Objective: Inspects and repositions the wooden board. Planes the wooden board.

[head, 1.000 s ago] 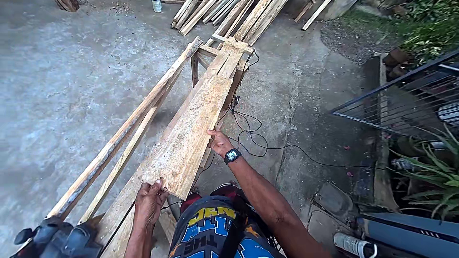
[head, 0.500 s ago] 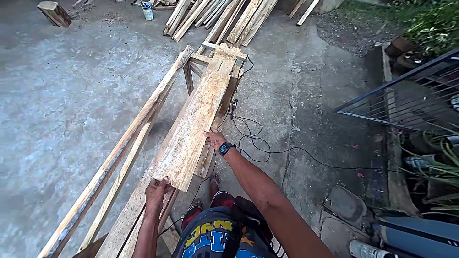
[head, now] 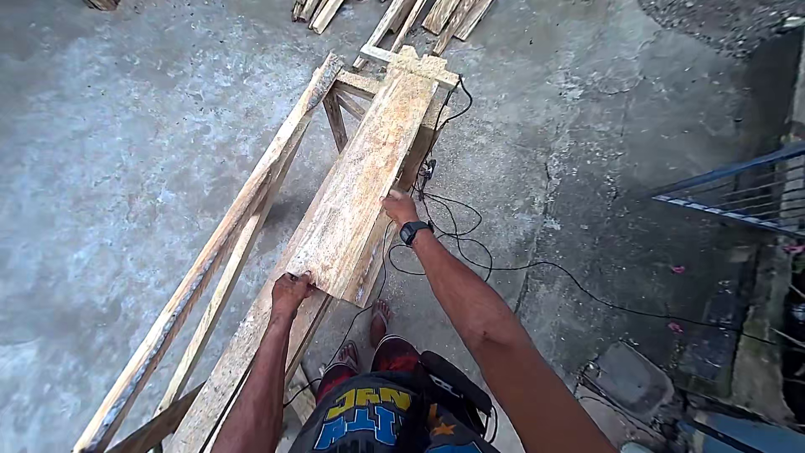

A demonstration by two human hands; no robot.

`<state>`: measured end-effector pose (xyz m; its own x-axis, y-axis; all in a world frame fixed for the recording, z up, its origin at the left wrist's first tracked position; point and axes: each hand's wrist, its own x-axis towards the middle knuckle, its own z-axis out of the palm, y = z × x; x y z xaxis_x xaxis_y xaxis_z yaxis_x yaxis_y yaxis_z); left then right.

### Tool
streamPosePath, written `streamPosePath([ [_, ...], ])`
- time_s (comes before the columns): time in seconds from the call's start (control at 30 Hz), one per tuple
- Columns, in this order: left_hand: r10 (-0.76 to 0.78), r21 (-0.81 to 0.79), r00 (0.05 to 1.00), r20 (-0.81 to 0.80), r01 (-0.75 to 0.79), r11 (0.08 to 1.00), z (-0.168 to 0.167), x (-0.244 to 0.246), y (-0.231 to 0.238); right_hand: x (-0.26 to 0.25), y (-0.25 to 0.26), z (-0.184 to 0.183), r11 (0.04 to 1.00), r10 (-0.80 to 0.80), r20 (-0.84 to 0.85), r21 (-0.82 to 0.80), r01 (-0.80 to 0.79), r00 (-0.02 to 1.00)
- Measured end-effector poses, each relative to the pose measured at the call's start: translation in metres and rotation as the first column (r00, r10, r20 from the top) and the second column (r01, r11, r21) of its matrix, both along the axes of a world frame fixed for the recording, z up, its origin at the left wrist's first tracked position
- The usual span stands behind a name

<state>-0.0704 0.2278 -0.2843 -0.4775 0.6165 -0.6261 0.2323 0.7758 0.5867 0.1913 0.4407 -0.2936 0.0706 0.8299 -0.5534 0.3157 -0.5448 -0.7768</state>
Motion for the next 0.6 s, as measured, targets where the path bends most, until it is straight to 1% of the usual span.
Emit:
streamPosePath([
  [0.03,-0.117,-0.122,0.981,-0.153,0.099,0.988,0.003,-0.005,0.003,0.007,0.004,0.001,0.997,0.069,0.113,0.039,-0.074,0.991],
  [0.07,-0.188,-0.189,0.938,-0.292,0.136,0.972,0.009,-0.007,0.003,0.011,0.004,0.002,0.989,0.115,0.191,0.073,-0.131,0.975],
  [0.1,-0.209,-0.189,0.889,-0.407,0.142,0.972,0.013,-0.007,0.002,0.010,0.000,0.003,0.978,0.144,0.248,0.115,-0.176,0.958],
  [0.13,-0.200,-0.125,0.845,-0.496,0.158,0.979,0.013,-0.003,-0.001,0.007,-0.008,0.003,0.964,0.151,0.284,0.170,-0.205,0.947],
  [0.17,-0.179,-0.020,0.804,-0.567,0.203,0.979,0.007,0.004,-0.004,0.001,-0.020,0.002,0.947,0.149,0.309,0.228,-0.226,0.939],
  [0.2,-0.176,0.081,0.763,-0.622,0.286,0.955,-0.001,0.013,-0.006,-0.006,-0.030,-0.003,0.930,0.146,0.330,0.276,-0.243,0.933],
  [0.23,-0.198,0.144,0.716,-0.670,0.387,0.911,-0.010,0.023,-0.006,-0.014,-0.038,-0.010,0.917,0.146,0.337,0.307,-0.256,0.930],
  [0.27,-0.244,0.145,0.659,-0.712,0.478,0.866,-0.020,0.033,-0.004,-0.022,-0.044,-0.016,0.914,0.137,0.319,0.323,-0.243,0.938],
  [0.3,-0.297,0.105,0.607,-0.737,0.537,0.837,-0.030,0.042,0.000,-0.030,-0.047,-0.022,0.922,0.101,0.272,0.336,-0.192,0.957],
  [0.33,-0.337,0.052,0.563,-0.755,0.563,0.825,-0.039,0.050,0.006,-0.038,-0.046,-0.028,0.934,0.042,0.216,0.339,-0.115,0.976],
  [0.4,-0.357,-0.020,0.506,-0.785,0.556,0.831,-0.054,0.061,0.016,-0.053,-0.037,-0.034,0.951,-0.080,0.073,0.306,0.054,0.994],
  [0.47,-0.335,-0.007,0.488,-0.806,0.558,0.830,-0.062,0.062,0.018,-0.065,-0.030,-0.036,0.942,-0.194,-0.045,0.270,0.199,0.980],
  [0.53,-0.336,0.011,0.496,-0.801,0.573,0.819,-0.059,0.055,0.017,-0.073,-0.028,-0.033,0.919,-0.284,-0.130,0.244,0.309,0.950],
  [0.6,-0.342,0.006,0.512,-0.788,0.562,0.827,-0.056,0.049,0.016,-0.079,-0.031,-0.036,0.919,-0.283,-0.154,0.241,0.313,0.947],
])
